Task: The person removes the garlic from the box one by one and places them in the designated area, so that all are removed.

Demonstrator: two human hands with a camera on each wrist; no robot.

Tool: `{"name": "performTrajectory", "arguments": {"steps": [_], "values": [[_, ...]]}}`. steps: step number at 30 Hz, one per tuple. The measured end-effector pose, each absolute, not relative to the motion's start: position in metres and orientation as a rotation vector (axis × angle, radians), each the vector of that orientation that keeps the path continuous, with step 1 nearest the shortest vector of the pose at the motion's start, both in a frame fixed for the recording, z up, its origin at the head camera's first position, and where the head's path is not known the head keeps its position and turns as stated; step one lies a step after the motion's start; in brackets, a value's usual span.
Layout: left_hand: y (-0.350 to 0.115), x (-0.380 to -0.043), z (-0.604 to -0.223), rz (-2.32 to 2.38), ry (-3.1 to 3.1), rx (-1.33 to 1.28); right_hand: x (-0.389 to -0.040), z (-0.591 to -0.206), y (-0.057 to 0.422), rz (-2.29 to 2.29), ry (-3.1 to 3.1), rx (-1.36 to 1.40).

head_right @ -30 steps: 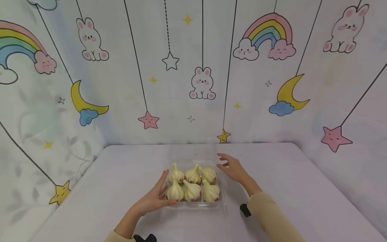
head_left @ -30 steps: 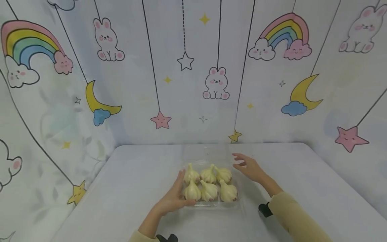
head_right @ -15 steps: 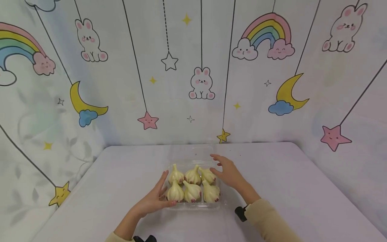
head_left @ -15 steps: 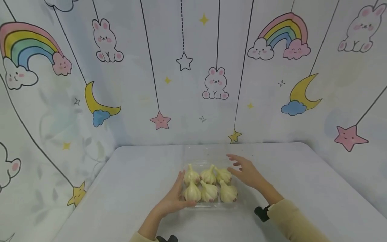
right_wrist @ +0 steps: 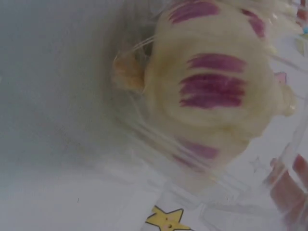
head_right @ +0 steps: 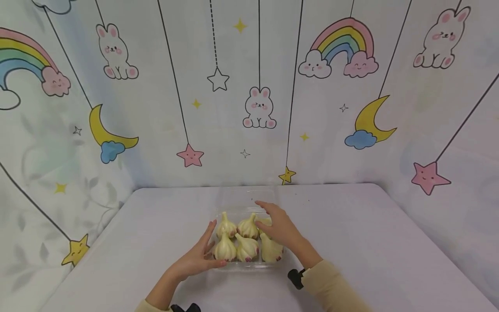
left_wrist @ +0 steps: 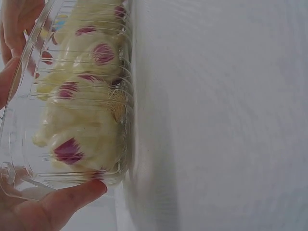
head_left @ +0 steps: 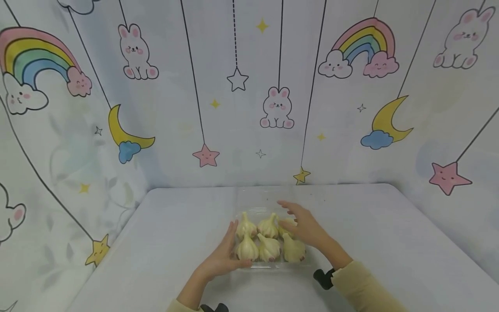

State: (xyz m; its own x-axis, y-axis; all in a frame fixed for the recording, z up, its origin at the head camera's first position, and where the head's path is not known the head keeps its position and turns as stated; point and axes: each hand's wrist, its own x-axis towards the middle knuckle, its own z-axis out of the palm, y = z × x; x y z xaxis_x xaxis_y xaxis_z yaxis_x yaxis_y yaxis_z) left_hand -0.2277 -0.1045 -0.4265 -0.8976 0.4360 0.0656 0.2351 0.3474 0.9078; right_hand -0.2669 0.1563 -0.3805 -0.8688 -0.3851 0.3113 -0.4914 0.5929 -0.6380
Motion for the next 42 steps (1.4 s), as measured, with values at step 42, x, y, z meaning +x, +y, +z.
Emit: {"name": "performTrajectory", "arguments": {"steps": [42], "values": [[-0.105,-0.226,-0.426,1.629,2.357,0.612,-0.280,-0.397,0.080,1.123,-2.782,0.869]]}}
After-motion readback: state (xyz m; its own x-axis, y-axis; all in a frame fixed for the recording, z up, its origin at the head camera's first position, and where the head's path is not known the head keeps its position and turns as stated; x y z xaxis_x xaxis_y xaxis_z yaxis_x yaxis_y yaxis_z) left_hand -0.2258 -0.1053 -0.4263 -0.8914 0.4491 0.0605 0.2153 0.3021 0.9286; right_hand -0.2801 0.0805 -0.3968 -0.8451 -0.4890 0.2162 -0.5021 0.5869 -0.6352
